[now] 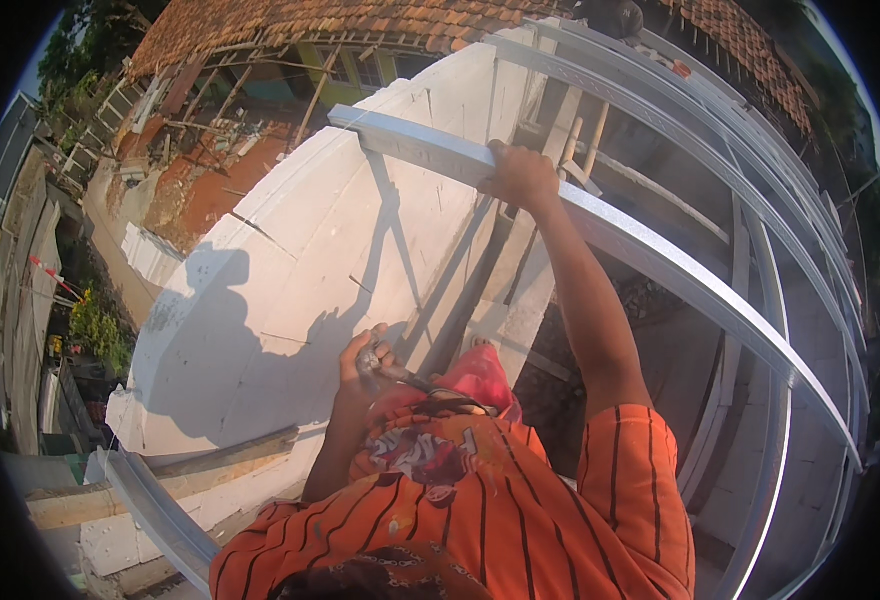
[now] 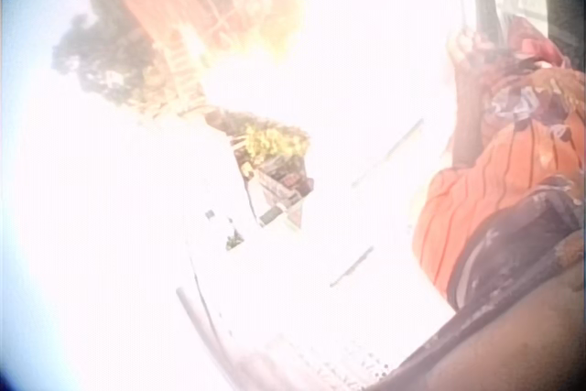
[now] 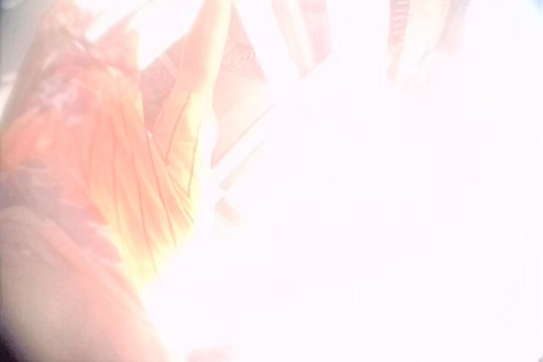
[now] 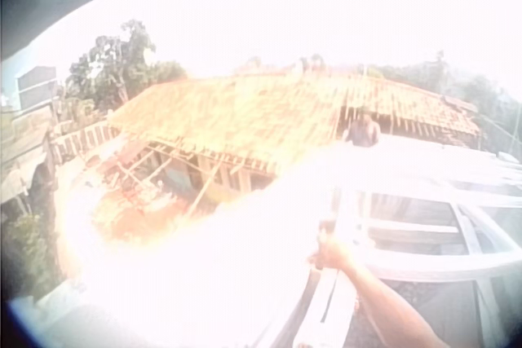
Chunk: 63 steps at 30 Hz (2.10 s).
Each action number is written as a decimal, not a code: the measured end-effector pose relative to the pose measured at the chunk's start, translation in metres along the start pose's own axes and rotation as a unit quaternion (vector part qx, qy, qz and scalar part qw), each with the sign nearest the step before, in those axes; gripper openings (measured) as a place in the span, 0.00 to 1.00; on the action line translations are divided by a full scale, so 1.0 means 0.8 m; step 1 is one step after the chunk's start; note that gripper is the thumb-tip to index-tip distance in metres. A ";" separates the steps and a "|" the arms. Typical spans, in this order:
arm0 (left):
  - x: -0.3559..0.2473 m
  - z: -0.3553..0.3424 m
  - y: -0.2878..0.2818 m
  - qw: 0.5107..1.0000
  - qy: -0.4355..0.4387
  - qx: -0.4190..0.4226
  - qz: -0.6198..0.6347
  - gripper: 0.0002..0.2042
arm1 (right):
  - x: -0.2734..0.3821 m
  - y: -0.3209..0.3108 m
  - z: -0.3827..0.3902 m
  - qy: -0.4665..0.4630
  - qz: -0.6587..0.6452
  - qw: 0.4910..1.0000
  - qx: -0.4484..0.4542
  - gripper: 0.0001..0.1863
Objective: The person positions a long metal truss onto a roof frame and secures it using a hammer and nails. They repeatedly adjust the truss alignment and hammer nails into the connection points to fasten the structure.
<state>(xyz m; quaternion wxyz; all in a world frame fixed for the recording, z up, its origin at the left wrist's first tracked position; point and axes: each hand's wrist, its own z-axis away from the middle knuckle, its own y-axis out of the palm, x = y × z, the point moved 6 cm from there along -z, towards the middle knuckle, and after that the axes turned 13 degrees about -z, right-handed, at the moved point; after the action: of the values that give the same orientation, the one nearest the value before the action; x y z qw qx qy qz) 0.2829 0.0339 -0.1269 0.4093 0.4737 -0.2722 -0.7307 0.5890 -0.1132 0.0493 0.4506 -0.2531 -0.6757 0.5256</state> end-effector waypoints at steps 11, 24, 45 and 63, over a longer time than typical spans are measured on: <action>-0.002 -0.009 0.004 1.000 -0.003 0.018 0.009 0.13 | 0.001 -0.001 0.000 -0.005 0.008 1.000 0.001 0.34; -0.002 -0.005 0.012 1.000 0.003 0.010 -0.009 0.12 | 0.005 -0.005 0.006 -0.021 -0.001 1.000 -0.023 0.25; 0.000 0.002 0.010 0.999 -0.014 -0.050 0.000 0.11 | -0.007 0.001 -0.009 -0.069 -0.060 0.996 -0.010 0.26; 0.002 -0.003 0.009 0.999 -0.030 -0.038 -0.010 0.11 | -0.036 0.017 -0.053 -0.072 -0.107 0.984 0.120 0.39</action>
<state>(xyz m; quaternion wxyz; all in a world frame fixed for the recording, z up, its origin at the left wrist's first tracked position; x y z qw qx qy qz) 0.2868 0.0286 -0.1233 0.4109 0.4383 -0.2519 -0.7587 0.6374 -0.1117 0.0288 0.4817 -0.0852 -0.6618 0.5681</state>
